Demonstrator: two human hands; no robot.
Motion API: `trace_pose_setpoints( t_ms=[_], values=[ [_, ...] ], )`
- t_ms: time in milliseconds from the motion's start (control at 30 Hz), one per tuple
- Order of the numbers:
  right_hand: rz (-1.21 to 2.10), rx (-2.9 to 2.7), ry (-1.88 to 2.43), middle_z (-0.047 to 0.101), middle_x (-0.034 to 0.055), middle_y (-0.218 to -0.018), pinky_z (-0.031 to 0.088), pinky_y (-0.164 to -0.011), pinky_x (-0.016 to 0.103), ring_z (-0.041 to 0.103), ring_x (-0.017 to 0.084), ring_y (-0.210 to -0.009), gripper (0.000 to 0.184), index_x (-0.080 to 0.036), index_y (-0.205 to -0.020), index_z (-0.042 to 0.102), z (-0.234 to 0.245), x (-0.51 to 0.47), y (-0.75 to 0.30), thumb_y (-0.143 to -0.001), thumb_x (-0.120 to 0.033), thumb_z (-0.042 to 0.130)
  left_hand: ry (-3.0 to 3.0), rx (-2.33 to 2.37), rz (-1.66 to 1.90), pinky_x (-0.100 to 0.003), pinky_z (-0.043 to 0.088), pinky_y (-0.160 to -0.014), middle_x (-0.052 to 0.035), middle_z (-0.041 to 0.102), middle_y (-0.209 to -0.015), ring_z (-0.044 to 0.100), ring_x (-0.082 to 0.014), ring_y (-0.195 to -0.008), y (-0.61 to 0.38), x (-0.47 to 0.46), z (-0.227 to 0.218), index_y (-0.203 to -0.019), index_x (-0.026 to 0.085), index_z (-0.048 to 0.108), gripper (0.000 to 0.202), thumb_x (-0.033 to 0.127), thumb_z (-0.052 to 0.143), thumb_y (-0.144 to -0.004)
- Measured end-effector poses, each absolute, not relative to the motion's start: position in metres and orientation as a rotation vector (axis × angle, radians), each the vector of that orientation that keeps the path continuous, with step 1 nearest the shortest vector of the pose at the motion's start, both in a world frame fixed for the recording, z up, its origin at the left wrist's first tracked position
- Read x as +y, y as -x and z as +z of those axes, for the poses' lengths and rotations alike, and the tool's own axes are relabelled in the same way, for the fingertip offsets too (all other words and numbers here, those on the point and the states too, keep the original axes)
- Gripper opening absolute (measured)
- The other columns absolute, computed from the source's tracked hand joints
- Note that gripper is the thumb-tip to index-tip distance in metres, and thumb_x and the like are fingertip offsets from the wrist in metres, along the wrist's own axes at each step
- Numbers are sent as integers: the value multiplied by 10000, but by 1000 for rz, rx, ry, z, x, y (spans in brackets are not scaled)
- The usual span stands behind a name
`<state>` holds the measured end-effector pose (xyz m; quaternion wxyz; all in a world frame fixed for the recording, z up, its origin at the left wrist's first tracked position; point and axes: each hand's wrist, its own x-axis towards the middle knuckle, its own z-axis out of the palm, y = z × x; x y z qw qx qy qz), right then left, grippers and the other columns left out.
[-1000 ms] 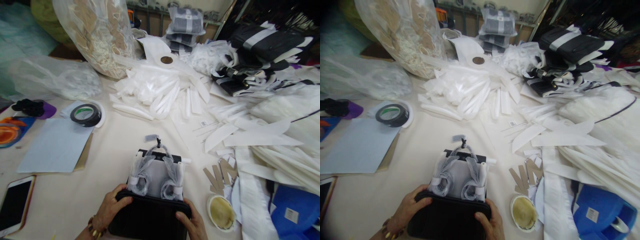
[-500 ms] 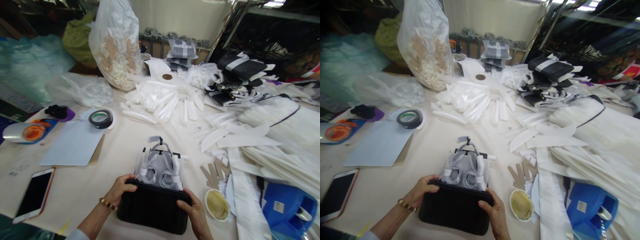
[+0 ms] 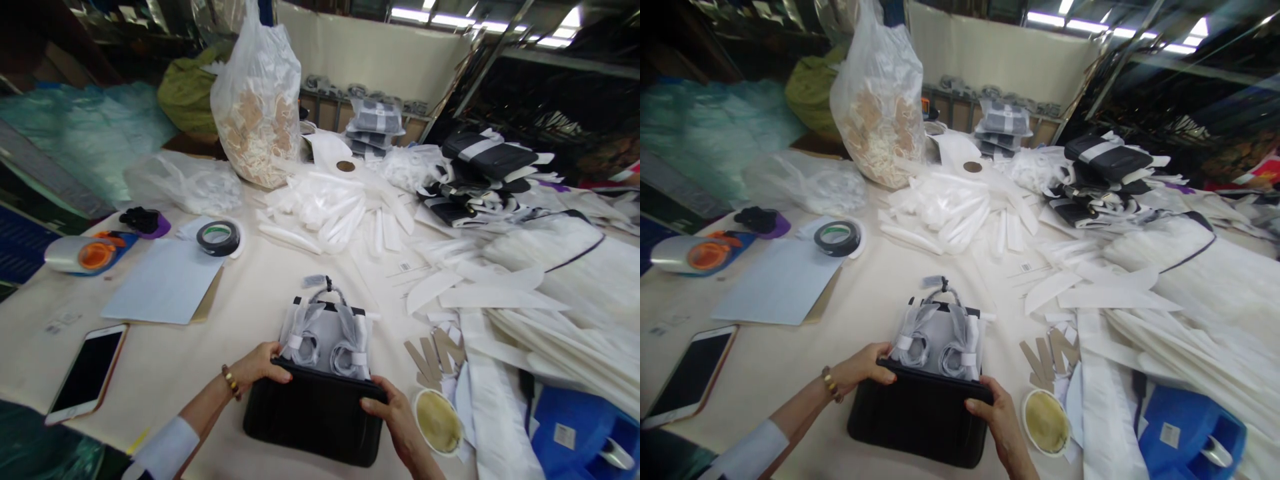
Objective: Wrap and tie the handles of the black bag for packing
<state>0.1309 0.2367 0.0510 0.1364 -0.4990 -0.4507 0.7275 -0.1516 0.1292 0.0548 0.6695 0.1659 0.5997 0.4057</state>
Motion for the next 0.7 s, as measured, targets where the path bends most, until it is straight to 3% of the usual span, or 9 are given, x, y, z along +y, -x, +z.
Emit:
trace_pose_setpoints(
  t_ms=[133,333,567,700],
  values=[
    [2209,-1312,1418,672,-25,-700,401,-667,272,570,182,-686,306,-176,-811,697,55,246,-126,-520,-253,750,-328,1286,896,-287,416,-678,24,639,-644,567,-198,-693,149,136,54,-726,138,645,341,161,702,-391],
    [2221,-1123,1378,681,-23,-736,428,-685,299,595,202,-705,415,-187,-910,664,41,237,-127,-506,-247,740,-216,1251,963,-255,415,-628,44,640,-618,566,-156,-629,145,132,49,-725,162,619,337,138,636,-389],
    [2239,-1211,1323,679,-21,-785,408,-705,279,585,188,-745,404,-179,-926,636,48,241,-128,-532,-211,717,-340,1139,881,-256,425,-694,25,678,-709,598,-182,-730,156,138,55,-780,158,662,397,125,668,-384],
    [2407,-1314,1224,665,-43,-740,388,-634,235,574,157,-686,395,-180,-885,616,60,257,-119,-498,-123,677,-430,1129,794,-260,428,-661,21,685,-687,602,-203,-745,162,148,56,-759,151,685,384,74,691,-384]
  ],
)
